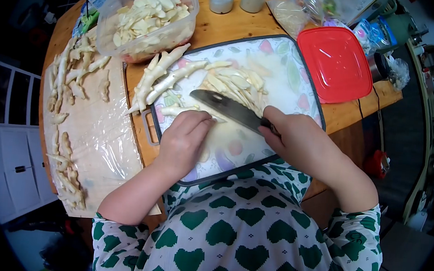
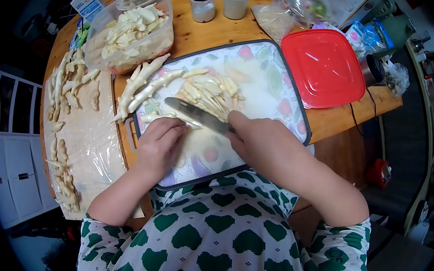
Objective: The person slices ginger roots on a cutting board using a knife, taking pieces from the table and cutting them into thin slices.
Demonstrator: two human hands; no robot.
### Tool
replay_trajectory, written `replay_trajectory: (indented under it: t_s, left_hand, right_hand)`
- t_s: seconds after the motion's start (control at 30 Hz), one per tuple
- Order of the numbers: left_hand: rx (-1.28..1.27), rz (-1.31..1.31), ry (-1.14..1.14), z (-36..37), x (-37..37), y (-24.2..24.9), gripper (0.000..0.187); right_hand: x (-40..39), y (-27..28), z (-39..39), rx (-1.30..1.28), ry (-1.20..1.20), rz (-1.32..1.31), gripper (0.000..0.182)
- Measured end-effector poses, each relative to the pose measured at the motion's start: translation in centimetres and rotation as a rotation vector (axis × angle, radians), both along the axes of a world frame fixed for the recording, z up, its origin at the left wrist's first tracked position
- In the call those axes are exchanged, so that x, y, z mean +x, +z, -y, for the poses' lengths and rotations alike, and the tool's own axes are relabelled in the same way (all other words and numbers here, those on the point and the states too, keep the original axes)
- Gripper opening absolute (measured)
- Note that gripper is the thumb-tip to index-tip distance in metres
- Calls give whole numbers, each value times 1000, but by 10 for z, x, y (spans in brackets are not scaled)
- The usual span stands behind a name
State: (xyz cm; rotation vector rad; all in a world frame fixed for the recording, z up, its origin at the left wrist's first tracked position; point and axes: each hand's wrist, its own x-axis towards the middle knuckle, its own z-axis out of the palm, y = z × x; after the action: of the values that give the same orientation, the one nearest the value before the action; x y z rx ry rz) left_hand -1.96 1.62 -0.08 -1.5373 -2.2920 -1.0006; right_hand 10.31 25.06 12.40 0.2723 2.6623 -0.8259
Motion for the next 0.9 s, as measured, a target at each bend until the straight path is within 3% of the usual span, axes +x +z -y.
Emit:
replay_trajectory:
  t_s: [0.33, 0.43, 0.53, 0.67, 0.77, 0.87, 0.9]
  left_hand:
    - [4, -3, 17, -1, 2, -1, 27]
    - [6, -10, 16, -1, 2, 2, 29]
    - [-7, -23, 20, -2, 2, -1, 32]
    - [-15, 13, 8, 2, 3, 1, 32]
    - [-9, -9, 28, 2, -1, 2, 30]
    - [-67, -69, 20, 11, -6, 1, 39]
    - [-70, -68, 2, 11, -7, 2, 40]
  right_hand:
    - [4, 20, -2, 29, 80, 76, 18]
    - [-9, 2, 4, -29, 71, 46, 17]
    - [-18, -40, 16, -50, 77, -172, 15]
    - [-12, -39, 25, -61, 160, -300, 17]
    - [-7, -34, 14, -23, 96, -220, 18]
    - [-11, -8, 5, 32, 30, 93, 15]
    - [-8, -8, 2, 35, 23, 83, 16]
